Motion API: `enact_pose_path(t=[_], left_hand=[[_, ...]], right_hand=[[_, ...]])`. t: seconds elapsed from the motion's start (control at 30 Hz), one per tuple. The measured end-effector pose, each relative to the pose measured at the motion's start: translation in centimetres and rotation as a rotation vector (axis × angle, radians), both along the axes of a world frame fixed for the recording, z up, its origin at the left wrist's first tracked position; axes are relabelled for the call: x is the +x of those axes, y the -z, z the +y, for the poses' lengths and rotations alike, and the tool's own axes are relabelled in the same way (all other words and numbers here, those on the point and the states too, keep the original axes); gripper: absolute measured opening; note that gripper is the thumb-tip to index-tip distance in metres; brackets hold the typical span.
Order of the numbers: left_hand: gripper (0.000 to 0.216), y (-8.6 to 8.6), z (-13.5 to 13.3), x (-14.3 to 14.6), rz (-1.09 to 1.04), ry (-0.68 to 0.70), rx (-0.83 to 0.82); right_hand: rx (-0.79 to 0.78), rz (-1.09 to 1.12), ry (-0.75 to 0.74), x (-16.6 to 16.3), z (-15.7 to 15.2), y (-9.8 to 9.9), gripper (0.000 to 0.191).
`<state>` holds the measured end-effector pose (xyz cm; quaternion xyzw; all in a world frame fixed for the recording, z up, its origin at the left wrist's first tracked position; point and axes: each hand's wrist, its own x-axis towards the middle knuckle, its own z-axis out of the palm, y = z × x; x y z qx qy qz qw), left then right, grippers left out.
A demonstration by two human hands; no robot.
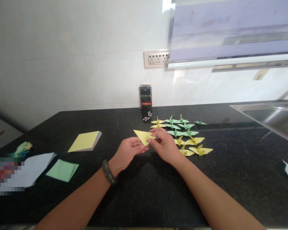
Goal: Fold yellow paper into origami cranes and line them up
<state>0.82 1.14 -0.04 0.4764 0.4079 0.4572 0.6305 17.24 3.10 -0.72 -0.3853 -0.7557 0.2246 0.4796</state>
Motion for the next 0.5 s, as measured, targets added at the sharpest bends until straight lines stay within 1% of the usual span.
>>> enact_pose_path(t=[0.1,0.2,0.37,0.5], left_hand=[[0.016,-0.05,-0.03,0.06,0.007,-0.002,0.011],[0.013,-0.06,-0.06,0.1,0.01,0.0,0.021],[0.016,-0.08,-0.09,0.15,0.001,0.018,0.006],[0.018,-0.08,-0.15,0.21,-0.013,0.025,0.004]], right_hand=[[0.025,-0.021,0.0,-0.1,-0.09,-0.06,0.009],[0.044,-0.034,0.03,-0.27,-0.09,0.1,0.009],[0.07,-0.056,0.107,-0.54,-0.1,0.32,0.005],[0.074,-0.063,0.133,-0.58,-0.14,0.38,0.005]])
